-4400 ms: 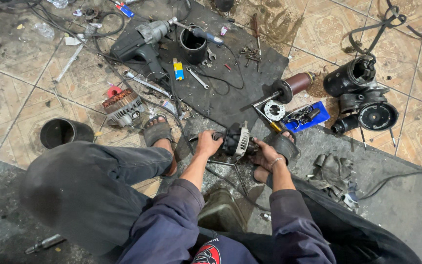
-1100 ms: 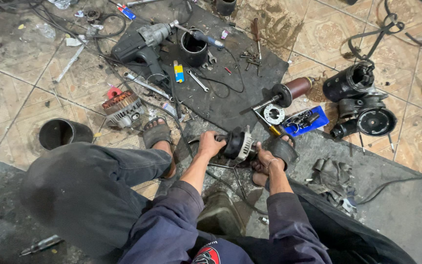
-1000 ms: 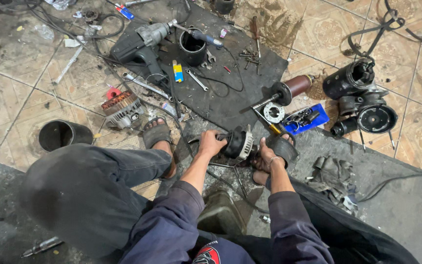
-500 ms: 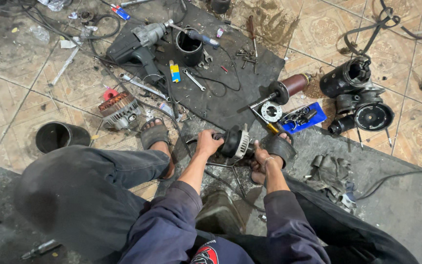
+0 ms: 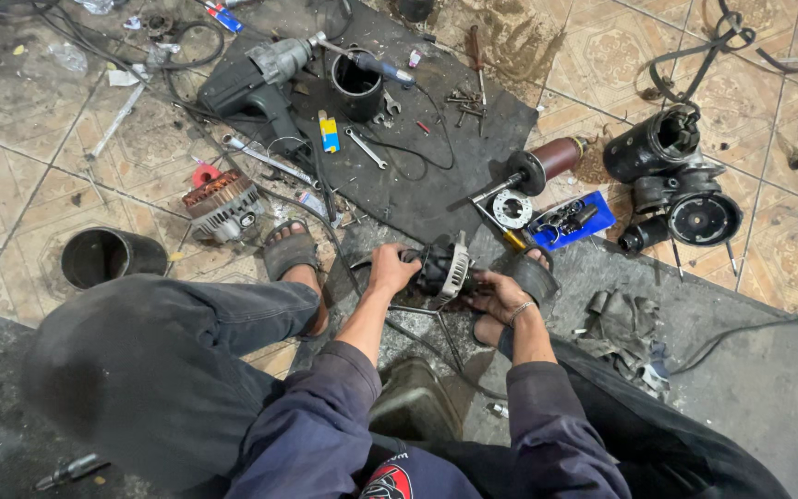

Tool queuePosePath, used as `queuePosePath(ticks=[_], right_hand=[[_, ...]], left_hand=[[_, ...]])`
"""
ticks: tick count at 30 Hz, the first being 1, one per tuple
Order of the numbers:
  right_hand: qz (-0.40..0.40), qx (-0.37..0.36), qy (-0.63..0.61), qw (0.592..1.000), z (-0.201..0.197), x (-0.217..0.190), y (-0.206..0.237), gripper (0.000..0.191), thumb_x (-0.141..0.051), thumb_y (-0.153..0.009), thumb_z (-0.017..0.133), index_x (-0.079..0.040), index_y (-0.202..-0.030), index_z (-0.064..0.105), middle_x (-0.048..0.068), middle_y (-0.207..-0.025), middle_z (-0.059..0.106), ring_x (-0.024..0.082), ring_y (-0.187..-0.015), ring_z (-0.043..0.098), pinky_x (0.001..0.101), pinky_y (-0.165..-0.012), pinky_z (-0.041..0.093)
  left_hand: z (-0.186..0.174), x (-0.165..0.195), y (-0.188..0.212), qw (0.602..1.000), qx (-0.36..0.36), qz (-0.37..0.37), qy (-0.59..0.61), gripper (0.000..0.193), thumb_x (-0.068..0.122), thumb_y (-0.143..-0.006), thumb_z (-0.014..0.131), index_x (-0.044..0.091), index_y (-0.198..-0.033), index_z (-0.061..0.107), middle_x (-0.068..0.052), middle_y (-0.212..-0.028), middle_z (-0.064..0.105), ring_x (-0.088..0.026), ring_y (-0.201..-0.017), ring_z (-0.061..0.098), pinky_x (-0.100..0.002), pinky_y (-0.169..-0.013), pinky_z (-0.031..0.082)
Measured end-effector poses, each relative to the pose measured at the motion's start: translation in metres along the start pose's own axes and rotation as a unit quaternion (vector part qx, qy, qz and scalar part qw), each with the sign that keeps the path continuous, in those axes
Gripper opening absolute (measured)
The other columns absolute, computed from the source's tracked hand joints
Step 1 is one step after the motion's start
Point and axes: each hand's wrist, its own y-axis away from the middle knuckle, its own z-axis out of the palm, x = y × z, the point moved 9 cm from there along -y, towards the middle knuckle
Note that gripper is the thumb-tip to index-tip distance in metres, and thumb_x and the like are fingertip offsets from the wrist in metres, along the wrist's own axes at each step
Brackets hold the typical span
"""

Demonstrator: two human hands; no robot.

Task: The person sits on the floor and works on an alternator, using a screwdriver to remove and insert components. They handle the alternator housing and internal parts, turning the unit over and adjusting pieces by hand.

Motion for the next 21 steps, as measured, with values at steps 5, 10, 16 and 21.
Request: queuePosePath(ticks=[5, 10, 16, 21], right_hand=[[0.09, 0.189, 0.162, 0.964, -0.023, 0.006, -0.005, 0.079, -0.068, -0.103, 0.045, 0.005, -0.129, 0.059, 0.017, -0.089, 0.063, 0.032, -0.061, 0.065, 0.0428, -0.056, 0.052], [0.115, 0.174, 0.048, 0.977, -0.012, 0.01, 0.012, 0.071, -0.061, -0.1, 0.047, 0.001, -0.133, 0.056, 0.017, -0.104, 0.075, 0.037, -0.084, 0.074, 0.0448, -0.079, 0.061], [0.026, 0.011, -0.025, 0.999, -0.005, 0.002, 0.005, 0.046, -0.032, -0.095, 0.057, -0.005, -0.132, 0.054, 0.013, -0.116, 0.073, 0.036, -0.107, 0.067, 0.0519, -0.098, 0.055], [0.098, 0.213, 0.229, 0.945, -0.03, 0.002, 0.001, 0.08, -0.067, -0.101, 0.047, 0.006, -0.129, 0.064, 0.02, -0.107, 0.069, 0.04, -0.099, 0.068, 0.0482, -0.08, 0.058]], left_hand=[[0.0, -0.001, -0.001, 1.0, 0.006, -0.005, -0.005, 0.039, 0.023, -0.068, 0.082, 0.002, -0.1, 0.079, -0.021, -0.092, 0.077, -0.034, -0.09, 0.076, -0.04, -0.083, 0.059], [0.0, 0.001, 0.0, 1.0, 0.007, 0.023, -0.012, 0.04, 0.023, -0.068, 0.082, 0.002, -0.101, 0.079, -0.022, -0.094, 0.076, -0.036, -0.092, 0.075, -0.041, -0.085, 0.058], [0.001, -0.003, -0.001, 1.0, -0.007, -0.009, -0.022, 0.039, 0.024, -0.069, 0.083, 0.002, -0.101, 0.079, -0.022, -0.092, 0.076, -0.038, -0.091, 0.074, -0.043, -0.085, 0.057], [0.0, -0.005, 0.0, 0.999, -0.01, -0.025, -0.038, 0.039, 0.026, -0.069, 0.083, 0.001, -0.099, 0.079, -0.023, -0.094, 0.076, -0.038, -0.094, 0.074, -0.043, -0.088, 0.057]])
